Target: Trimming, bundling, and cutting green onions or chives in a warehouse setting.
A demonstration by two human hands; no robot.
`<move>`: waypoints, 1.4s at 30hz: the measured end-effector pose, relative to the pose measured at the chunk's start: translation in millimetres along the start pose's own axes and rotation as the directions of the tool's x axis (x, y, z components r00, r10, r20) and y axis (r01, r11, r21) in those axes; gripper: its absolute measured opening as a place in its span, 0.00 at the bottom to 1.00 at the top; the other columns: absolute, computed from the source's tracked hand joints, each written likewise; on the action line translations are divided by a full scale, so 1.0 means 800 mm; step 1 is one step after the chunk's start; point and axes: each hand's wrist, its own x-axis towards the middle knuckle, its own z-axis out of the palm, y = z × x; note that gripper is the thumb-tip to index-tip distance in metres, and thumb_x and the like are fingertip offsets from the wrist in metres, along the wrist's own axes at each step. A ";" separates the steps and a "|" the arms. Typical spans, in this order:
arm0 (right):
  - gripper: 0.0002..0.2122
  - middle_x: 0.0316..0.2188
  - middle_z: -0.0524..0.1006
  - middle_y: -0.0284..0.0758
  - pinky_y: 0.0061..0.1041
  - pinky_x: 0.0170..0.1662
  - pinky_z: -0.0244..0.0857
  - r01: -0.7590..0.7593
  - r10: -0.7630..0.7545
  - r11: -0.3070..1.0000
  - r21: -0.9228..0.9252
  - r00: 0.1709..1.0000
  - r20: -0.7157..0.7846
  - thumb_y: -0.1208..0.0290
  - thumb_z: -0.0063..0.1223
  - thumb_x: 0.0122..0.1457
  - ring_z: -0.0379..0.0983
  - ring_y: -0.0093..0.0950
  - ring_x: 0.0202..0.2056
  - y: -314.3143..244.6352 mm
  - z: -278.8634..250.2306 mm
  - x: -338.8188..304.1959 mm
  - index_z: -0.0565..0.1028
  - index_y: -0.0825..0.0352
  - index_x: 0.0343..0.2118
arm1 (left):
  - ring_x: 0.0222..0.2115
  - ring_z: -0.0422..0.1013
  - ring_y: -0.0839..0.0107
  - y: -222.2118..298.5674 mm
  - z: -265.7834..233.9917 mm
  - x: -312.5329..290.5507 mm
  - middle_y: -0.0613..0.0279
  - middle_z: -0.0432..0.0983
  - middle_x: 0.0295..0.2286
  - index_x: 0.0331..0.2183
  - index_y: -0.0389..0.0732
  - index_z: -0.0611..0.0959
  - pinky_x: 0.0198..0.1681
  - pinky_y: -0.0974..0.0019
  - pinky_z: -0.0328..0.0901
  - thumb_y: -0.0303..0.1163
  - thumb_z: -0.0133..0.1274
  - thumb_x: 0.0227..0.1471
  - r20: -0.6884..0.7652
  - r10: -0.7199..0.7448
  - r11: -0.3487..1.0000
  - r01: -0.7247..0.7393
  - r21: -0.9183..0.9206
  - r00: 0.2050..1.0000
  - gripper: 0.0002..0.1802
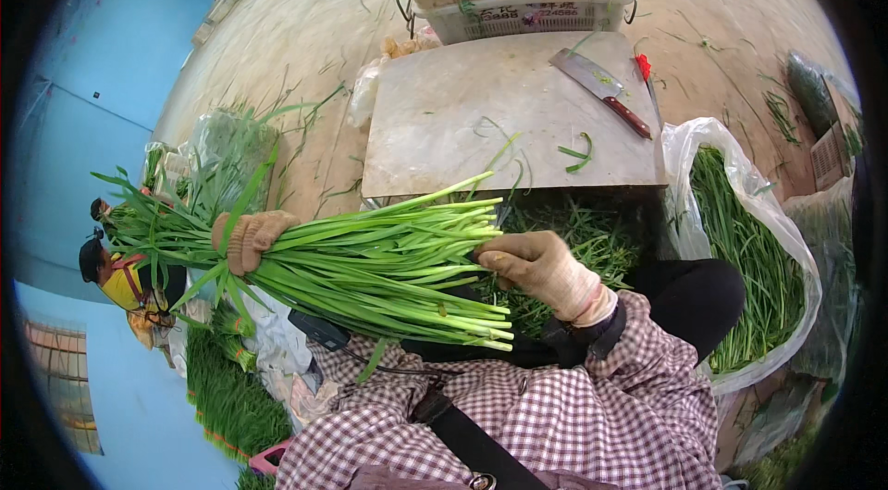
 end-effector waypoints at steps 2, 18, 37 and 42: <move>0.14 0.23 0.75 0.28 0.19 0.29 0.63 -0.153 0.149 0.988 0.007 0.972 0.181 0.63 0.54 0.61 0.67 0.17 0.25 -0.007 -0.003 0.009 0.79 0.72 0.37 | 0.34 0.74 0.73 0.004 -0.003 -0.002 0.69 0.74 0.25 0.27 0.45 0.75 0.51 0.62 0.66 0.26 0.46 0.59 0.014 -0.025 0.999 0.024 0.028 1.000 0.08; 0.23 0.46 0.76 0.44 0.28 0.49 0.67 -0.237 0.243 0.156 -0.959 0.950 -0.195 0.56 0.58 0.55 0.73 0.30 0.48 0.083 -0.070 0.009 0.75 0.68 0.47 | 0.29 0.72 0.74 0.032 -0.007 0.001 0.71 0.71 0.25 0.26 0.43 0.74 0.53 0.63 0.65 0.22 0.54 0.49 -0.173 0.181 0.983 -0.176 0.048 0.968 0.06; 0.19 0.43 0.78 0.38 0.30 0.47 0.67 -0.131 0.158 0.270 -0.954 0.983 -0.090 0.57 0.57 0.55 0.74 0.33 0.44 0.048 -0.101 0.008 0.76 0.59 0.48 | 0.54 0.63 0.63 0.063 -0.050 -0.065 0.61 0.74 0.39 0.38 0.43 0.79 0.63 0.52 0.52 0.38 0.50 0.54 -0.420 0.111 0.955 0.020 0.295 0.901 0.12; 0.11 0.35 0.77 0.37 0.25 0.38 0.69 0.329 -0.446 0.822 -0.465 0.879 -0.168 0.71 0.60 0.54 0.76 0.32 0.34 0.022 -0.040 0.019 0.78 0.65 0.40 | 0.55 0.62 0.64 0.068 -0.055 -0.067 0.63 0.74 0.42 0.36 0.47 0.78 0.62 0.49 0.54 0.39 0.51 0.52 -0.618 0.394 0.661 0.258 0.705 0.680 0.10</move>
